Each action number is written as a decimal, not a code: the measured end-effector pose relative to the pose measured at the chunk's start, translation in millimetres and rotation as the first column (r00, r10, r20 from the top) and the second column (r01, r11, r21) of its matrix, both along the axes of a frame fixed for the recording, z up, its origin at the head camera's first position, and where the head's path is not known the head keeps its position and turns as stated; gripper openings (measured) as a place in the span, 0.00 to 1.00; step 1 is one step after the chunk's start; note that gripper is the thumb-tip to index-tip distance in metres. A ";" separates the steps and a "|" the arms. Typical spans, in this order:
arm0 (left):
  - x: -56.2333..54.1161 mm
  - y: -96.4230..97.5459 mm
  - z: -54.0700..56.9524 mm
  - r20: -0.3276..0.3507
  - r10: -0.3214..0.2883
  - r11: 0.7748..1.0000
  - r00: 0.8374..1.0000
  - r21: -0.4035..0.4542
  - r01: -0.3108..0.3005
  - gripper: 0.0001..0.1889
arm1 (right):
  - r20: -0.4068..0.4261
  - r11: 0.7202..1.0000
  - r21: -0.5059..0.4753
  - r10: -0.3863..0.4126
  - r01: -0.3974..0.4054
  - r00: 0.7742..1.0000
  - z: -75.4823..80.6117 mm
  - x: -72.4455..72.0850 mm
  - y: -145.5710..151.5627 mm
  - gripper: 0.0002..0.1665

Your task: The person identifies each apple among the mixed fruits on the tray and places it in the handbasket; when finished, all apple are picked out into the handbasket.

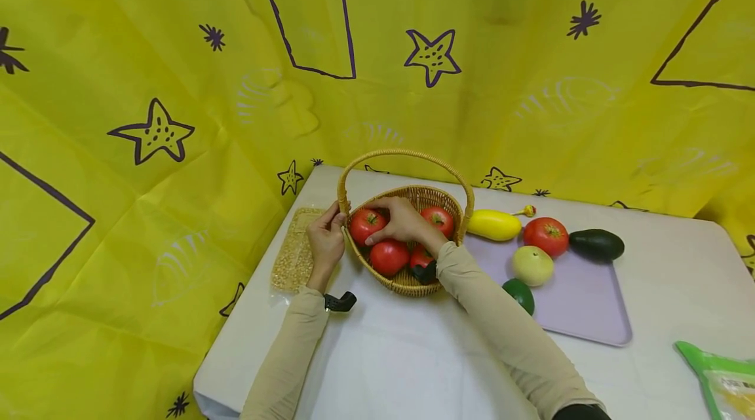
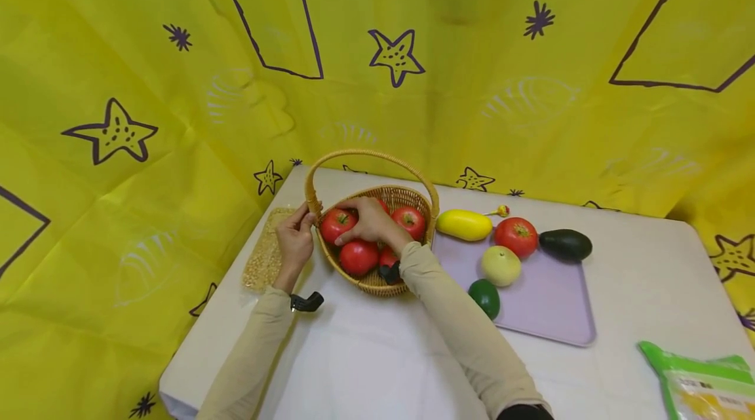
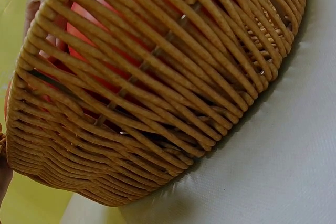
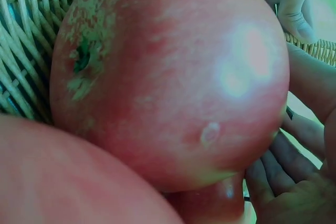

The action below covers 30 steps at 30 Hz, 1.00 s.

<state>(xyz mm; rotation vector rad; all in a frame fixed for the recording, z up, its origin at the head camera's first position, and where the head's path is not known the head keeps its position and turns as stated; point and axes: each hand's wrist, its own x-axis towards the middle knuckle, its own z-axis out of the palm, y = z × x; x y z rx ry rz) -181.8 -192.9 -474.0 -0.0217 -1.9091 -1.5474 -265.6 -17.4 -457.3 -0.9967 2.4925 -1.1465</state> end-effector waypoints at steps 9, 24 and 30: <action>0.8 0.3 -0.4 -0.002 0.015 1.000 1.000 -0.018 -0.015 0.16 | -0.030 0.999 -0.015 0.048 -0.049 0.998 0.4 -0.1 -1.7 0.48; 1.0 0.1 1.3 0.008 0.023 0.999 1.000 -0.024 -0.023 0.16 | -0.026 0.996 0.075 0.059 -0.056 0.998 6.6 2.6 -3.6 0.48; 0.6 0.2 -0.2 0.008 0.021 0.999 1.000 -0.027 -0.021 0.15 | -0.026 0.998 -0.013 0.063 -0.064 0.998 10.2 7.3 9.7 0.44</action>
